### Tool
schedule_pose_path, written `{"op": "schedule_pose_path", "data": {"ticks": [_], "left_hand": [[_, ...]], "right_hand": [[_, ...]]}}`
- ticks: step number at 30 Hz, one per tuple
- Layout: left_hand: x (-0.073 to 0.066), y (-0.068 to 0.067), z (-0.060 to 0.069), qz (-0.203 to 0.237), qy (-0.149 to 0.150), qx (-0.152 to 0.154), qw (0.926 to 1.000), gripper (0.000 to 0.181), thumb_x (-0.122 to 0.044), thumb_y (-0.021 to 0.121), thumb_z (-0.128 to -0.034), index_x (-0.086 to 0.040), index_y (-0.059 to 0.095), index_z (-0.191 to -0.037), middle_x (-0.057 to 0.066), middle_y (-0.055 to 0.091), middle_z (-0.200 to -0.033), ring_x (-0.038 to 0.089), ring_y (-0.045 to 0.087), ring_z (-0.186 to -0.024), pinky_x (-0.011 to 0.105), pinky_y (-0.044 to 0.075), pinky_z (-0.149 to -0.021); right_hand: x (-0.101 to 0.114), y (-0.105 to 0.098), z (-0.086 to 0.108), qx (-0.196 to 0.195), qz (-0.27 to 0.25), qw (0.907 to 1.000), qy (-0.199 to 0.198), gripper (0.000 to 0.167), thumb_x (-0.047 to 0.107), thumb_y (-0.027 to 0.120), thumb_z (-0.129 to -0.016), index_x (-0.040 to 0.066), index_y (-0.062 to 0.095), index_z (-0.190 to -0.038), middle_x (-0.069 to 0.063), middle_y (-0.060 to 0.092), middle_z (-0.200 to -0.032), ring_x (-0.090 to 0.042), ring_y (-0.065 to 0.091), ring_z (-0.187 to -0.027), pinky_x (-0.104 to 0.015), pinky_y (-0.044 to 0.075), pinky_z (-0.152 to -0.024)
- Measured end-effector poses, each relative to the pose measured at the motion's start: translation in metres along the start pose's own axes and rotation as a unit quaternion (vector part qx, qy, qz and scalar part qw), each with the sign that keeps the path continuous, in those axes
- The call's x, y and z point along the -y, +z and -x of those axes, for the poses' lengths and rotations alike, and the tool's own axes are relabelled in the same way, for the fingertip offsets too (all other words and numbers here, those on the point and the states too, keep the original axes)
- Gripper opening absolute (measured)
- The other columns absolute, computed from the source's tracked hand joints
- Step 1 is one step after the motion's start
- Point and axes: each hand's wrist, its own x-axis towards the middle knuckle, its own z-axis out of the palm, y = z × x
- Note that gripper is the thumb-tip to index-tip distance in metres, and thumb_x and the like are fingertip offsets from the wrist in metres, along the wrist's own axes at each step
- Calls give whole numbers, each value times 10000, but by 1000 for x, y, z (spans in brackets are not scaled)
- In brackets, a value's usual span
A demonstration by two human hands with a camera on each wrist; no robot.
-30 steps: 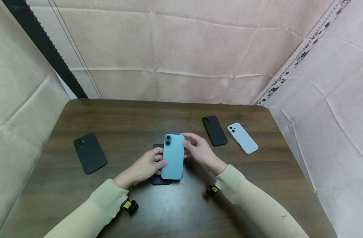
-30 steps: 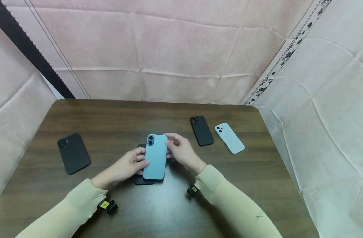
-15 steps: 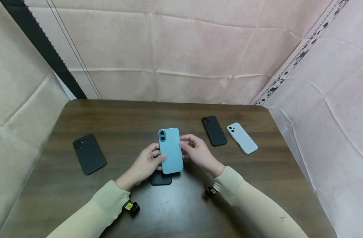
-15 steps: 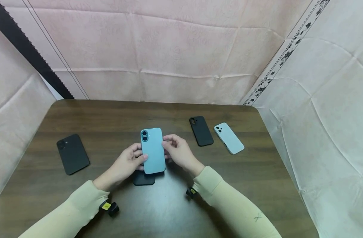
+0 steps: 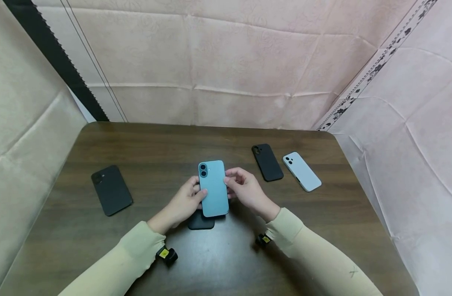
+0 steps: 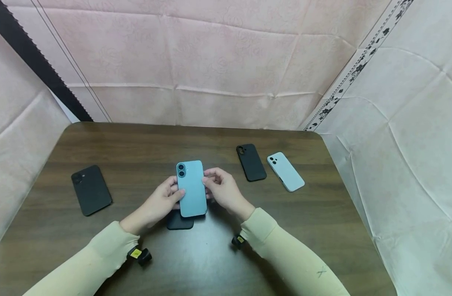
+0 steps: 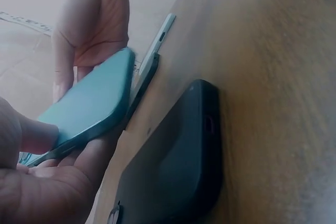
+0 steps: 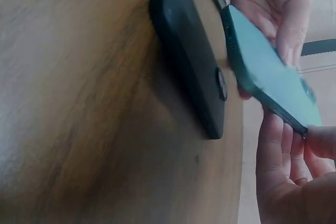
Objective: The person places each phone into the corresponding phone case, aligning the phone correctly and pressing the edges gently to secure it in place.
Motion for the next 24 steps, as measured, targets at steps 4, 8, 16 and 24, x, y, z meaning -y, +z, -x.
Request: {"op": "schedule_pose_path", "data": {"ticks": [4,8,16,24], "left_hand": [[2,0,-2,19,-48,73,10000,362,-120,469,-1031,-97,380,-1382,103,588,-1302,235,628,-1084,436,533,-834],[4,0,-2,119,-94,169,9997,395,-127,452,-1038,-113,346,-1418,104,559,-1341,243,610,-1114,444,527,-843],[5,1,0,526,-158,333,9979,441,-119,412,-1049,-148,275,-1468,110,522,-1382,253,581,-1160,443,516,-862],[4,0,2,687,-173,418,9966,372,-106,405,-1050,-111,334,-1415,120,563,-1332,267,603,-1129,456,517,-856]], "right_hand": [[-3,-1,1,51,70,9999,90,208,229,622,-965,166,619,-1163,-129,633,-987,-327,627,-862,-469,561,-747],[-6,-1,1,100,31,9999,98,216,222,625,-964,149,613,-1166,-130,635,-986,-340,628,-862,-495,555,-751],[-3,1,1,104,43,9999,68,209,200,624,-964,125,617,-1159,-138,630,-970,-348,638,-842,-503,556,-736],[0,-1,4,288,231,9993,75,227,240,628,-961,131,609,-1160,-118,637,-1003,-278,662,-837,-488,556,-759]]}}
